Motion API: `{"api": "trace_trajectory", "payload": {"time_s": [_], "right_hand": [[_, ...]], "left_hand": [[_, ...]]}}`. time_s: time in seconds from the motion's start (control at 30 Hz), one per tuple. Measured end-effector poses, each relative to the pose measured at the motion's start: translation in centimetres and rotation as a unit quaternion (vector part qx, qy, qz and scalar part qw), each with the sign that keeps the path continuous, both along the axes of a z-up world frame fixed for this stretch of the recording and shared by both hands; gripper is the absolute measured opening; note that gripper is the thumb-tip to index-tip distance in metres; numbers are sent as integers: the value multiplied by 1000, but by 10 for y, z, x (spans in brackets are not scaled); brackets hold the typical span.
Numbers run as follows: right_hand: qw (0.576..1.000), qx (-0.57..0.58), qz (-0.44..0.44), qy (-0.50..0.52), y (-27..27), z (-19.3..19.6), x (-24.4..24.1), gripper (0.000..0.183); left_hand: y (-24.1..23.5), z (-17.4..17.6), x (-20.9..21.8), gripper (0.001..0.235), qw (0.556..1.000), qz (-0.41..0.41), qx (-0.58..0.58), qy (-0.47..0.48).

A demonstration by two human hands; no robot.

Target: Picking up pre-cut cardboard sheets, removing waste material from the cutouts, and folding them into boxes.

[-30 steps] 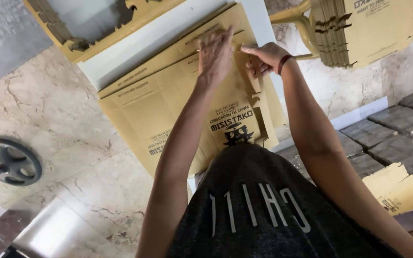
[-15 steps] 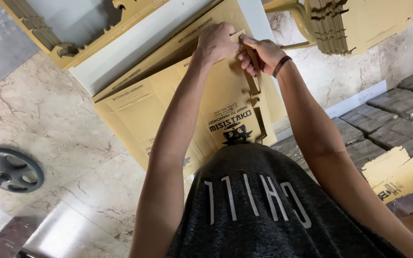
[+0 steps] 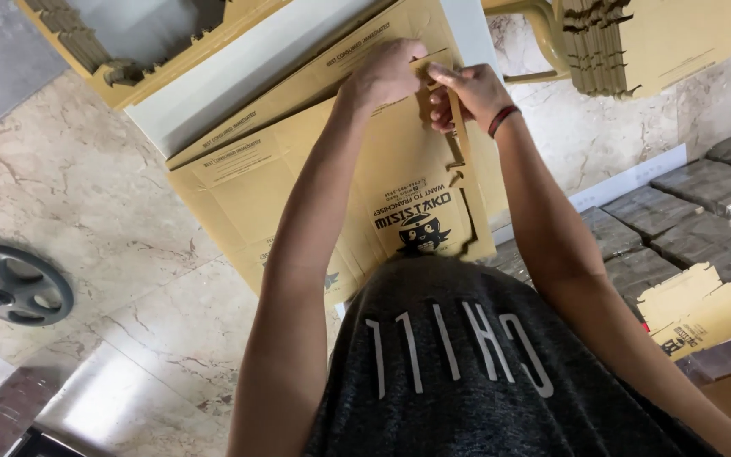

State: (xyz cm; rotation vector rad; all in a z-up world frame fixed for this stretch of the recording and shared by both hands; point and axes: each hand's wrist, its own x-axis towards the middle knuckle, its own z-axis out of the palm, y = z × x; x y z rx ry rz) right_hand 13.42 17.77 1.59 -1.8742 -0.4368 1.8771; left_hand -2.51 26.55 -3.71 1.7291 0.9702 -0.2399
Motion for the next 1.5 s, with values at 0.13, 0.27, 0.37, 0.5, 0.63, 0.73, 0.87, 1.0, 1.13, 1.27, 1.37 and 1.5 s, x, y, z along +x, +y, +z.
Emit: {"api": "trace_trajectory", "payload": {"time_s": [0.13, 0.27, 0.37, 0.5, 0.63, 0.73, 0.87, 1.0, 1.13, 1.27, 1.37, 1.5], "right_hand": [[995, -26, 94, 6, 18, 1, -2, 33], [958, 142, 191, -163, 0, -14, -16, 39], [903, 294, 247, -194, -12, -12, -10, 38], [953, 184, 219, -97, 9, 36, -11, 50], [965, 169, 199, 1, 9, 22, 5, 27], [984, 50, 173, 3, 34, 28, 12, 41], [984, 67, 166, 19, 46, 19, 3, 49], [930, 253, 259, -61, 37, 18, -9, 47], [861, 373, 344, -30, 22, 48, -43, 32], [854, 371, 364, 12, 17, 67, -52, 38], [812, 447, 376, 15, 22, 64, -47, 38], [865, 385, 320, -26, 28, 47, -32, 56]], "left_hand": [[-10, -55, 14, 25, 979, -1, 203, -25], [-9, -53, 16, 23, 986, 32, 161, 27], [-14, -61, 20, 32, 974, 69, 213, 25], [2, -50, 0, 47, 973, 11, 214, -86], [-15, -1, -33, 46, 945, 28, 251, -209], [-34, 23, -45, 101, 952, 13, 303, 28], [-111, 35, -55, 89, 939, 60, 299, 160], [-126, 40, -62, 113, 970, -25, 123, 206], [-123, 80, -56, 90, 970, 18, 105, 217], [-130, 52, -62, 83, 961, 7, 188, 201], [-121, 47, -59, 81, 960, 18, 181, 211], [-125, 60, -56, 101, 967, 27, 135, 215]]}}
